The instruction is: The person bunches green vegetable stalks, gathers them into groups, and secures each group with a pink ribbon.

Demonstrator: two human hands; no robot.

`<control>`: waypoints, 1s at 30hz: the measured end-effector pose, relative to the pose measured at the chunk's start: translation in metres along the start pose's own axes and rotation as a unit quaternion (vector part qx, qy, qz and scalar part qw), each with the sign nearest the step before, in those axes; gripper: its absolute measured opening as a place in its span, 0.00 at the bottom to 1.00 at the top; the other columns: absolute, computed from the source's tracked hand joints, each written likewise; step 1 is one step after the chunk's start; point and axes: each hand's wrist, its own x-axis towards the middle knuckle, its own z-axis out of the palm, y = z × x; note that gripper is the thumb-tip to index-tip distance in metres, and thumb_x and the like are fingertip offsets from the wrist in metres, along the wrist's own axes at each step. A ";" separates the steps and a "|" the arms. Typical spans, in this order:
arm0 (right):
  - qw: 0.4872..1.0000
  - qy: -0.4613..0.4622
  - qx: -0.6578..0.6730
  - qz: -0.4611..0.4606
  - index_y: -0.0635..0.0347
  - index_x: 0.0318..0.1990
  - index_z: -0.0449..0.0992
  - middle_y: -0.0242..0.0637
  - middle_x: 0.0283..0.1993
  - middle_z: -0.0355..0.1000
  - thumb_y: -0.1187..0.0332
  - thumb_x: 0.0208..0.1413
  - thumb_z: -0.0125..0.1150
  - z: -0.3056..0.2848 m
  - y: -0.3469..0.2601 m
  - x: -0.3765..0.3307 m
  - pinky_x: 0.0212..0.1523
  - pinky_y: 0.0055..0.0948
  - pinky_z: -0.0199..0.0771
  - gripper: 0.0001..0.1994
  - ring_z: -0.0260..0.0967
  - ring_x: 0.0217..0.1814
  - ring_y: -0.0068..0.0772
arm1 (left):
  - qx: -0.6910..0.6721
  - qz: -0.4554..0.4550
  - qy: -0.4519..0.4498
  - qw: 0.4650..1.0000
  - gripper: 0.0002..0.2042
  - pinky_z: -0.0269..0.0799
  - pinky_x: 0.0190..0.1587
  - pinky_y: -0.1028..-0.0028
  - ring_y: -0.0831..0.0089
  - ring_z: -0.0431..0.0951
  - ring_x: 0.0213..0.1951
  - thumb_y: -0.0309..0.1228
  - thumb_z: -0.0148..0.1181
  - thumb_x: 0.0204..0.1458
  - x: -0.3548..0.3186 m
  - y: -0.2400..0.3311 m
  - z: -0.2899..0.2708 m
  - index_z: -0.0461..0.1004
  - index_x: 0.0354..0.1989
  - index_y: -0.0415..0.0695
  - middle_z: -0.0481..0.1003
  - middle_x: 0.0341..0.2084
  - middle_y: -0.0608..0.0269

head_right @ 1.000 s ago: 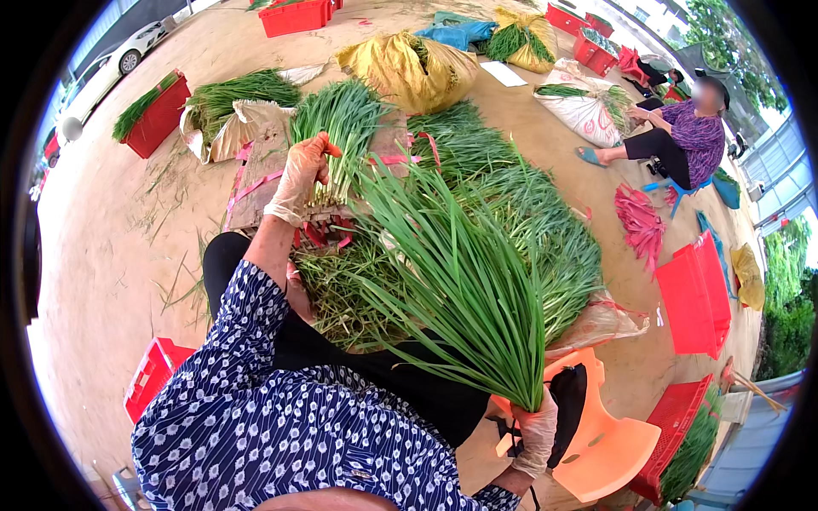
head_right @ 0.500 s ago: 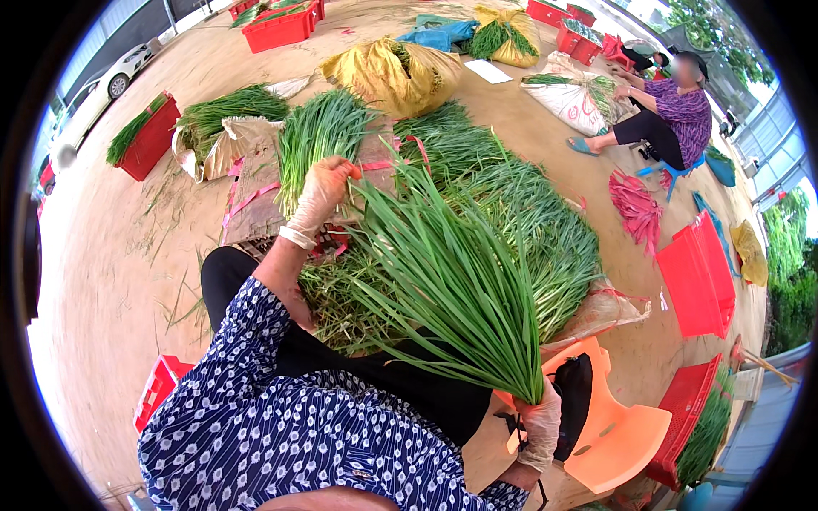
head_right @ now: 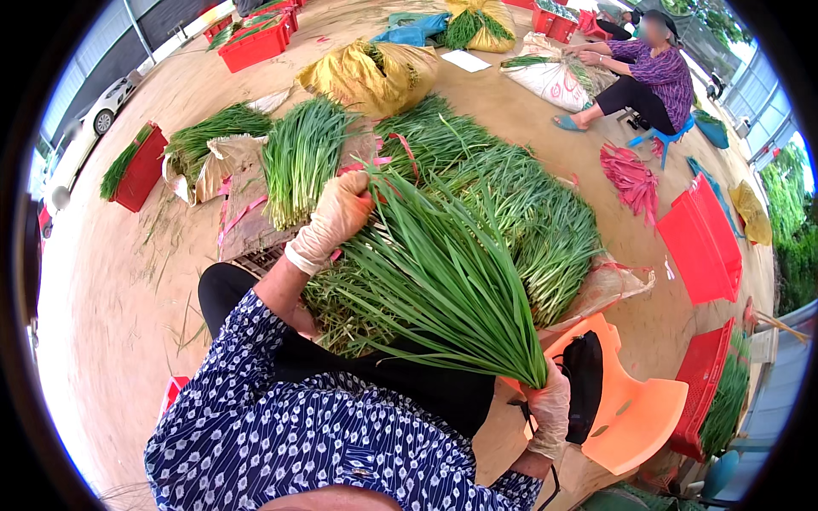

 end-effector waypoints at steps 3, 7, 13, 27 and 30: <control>0.999 -0.003 -0.040 -0.014 0.58 0.47 0.77 0.43 0.37 0.80 0.76 0.47 0.69 0.000 -0.001 0.002 0.38 0.33 0.77 0.17 0.80 0.39 0.45 | -0.492 -0.142 -0.024 0.859 0.07 0.72 0.27 0.71 0.74 0.74 0.23 0.22 0.54 0.59 0.012 -0.005 0.006 0.80 0.36 0.39 0.79 0.27 0.65; 0.997 0.022 -0.064 -0.047 0.56 0.46 0.77 0.44 0.36 0.79 0.77 0.46 0.67 0.001 -0.005 0.004 0.37 0.36 0.77 0.17 0.79 0.38 0.48 | -0.565 -0.195 -0.037 0.801 0.05 0.65 0.19 0.79 0.79 0.72 0.18 0.26 0.56 0.57 0.017 0.023 -0.020 0.78 0.34 0.40 0.79 0.24 0.64; 0.996 0.032 -0.084 -0.028 0.56 0.47 0.78 0.43 0.37 0.79 0.79 0.44 0.66 0.002 0.002 0.000 0.39 0.35 0.78 0.19 0.79 0.40 0.46 | -0.484 -0.138 -0.051 0.862 0.06 0.59 0.21 0.81 0.82 0.64 0.18 0.27 0.59 0.56 0.030 0.013 -0.057 0.79 0.37 0.38 0.73 0.21 0.69; 0.995 0.048 -0.073 -0.037 0.58 0.47 0.79 0.44 0.38 0.79 0.80 0.44 0.67 -0.003 -0.005 0.000 0.41 0.34 0.78 0.19 0.80 0.40 0.44 | -0.455 -0.155 0.005 0.877 0.16 0.65 0.20 0.77 0.79 0.68 0.18 0.42 0.53 0.67 0.047 -0.004 -0.004 0.78 0.41 0.39 0.70 0.19 0.71; 0.996 0.051 -0.065 -0.043 0.58 0.47 0.78 0.45 0.37 0.79 0.79 0.44 0.67 -0.003 -0.009 0.001 0.40 0.36 0.77 0.18 0.79 0.40 0.47 | -0.589 -0.207 -0.155 0.766 0.21 0.66 0.22 0.78 0.78 0.68 0.20 0.47 0.51 0.67 0.069 0.017 -0.010 0.77 0.49 0.40 0.67 0.20 0.72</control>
